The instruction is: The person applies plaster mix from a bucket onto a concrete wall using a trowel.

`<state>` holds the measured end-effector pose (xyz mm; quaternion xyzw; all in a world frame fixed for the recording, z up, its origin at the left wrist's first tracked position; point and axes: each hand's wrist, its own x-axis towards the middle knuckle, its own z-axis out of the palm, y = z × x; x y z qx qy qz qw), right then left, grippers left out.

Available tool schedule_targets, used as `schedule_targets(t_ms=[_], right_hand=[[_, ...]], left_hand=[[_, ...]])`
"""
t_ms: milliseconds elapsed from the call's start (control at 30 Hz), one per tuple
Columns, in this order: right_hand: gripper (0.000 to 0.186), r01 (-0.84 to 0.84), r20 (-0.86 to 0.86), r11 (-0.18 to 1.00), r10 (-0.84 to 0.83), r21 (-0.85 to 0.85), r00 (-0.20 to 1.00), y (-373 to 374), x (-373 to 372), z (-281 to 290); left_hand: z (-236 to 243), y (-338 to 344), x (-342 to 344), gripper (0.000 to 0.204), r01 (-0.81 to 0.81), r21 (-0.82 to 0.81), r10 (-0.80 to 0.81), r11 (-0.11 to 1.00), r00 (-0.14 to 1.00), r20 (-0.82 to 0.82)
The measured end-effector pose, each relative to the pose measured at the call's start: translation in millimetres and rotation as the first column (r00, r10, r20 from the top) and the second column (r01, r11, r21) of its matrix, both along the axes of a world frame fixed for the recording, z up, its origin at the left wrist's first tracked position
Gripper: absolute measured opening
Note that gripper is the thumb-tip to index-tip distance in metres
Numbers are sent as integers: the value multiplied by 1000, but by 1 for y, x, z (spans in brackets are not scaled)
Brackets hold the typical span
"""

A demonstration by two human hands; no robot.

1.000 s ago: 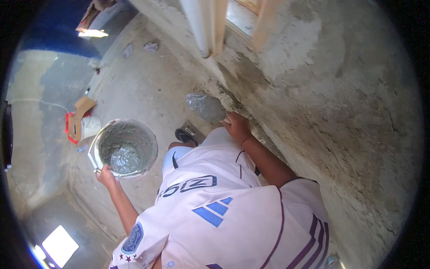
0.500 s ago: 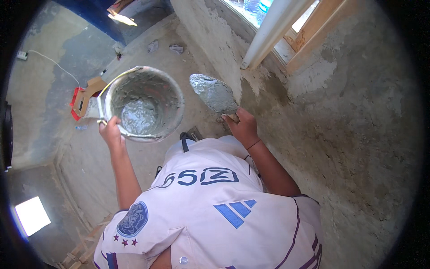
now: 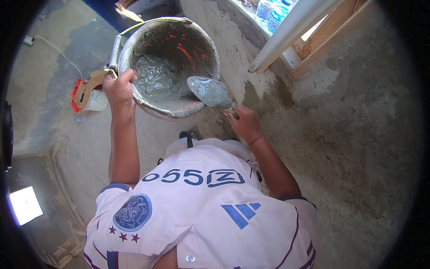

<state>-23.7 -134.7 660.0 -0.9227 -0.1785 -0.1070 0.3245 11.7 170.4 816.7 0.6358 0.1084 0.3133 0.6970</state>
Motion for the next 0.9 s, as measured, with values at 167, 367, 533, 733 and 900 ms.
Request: schedule_targets(t_ms=[167,367,533,733,900], right_hand=[[35,80,-186,982,-112,-172,976,-22,-15,12],[28,242,-608,705,327,667,723,-7,-30,35],[32,256,-700,675,541,692,465,-15,-3,51],[35,124,-756,756,600,642,262,-51,-2,37],[33,167,-947,955,200,246,250,-94,-13,-19]], left_hand=[[-3,-1,6,19,50,-3,-50,999,999,-12],[3,-15,10,16,34,21,-34,999,999,27],[9,-17,12,16,30,69,-34,997,998,45],[14,-29,9,8,-1,57,-7,998,991,137],[9,-10,21,10,-174,90,171,981,984,38]])
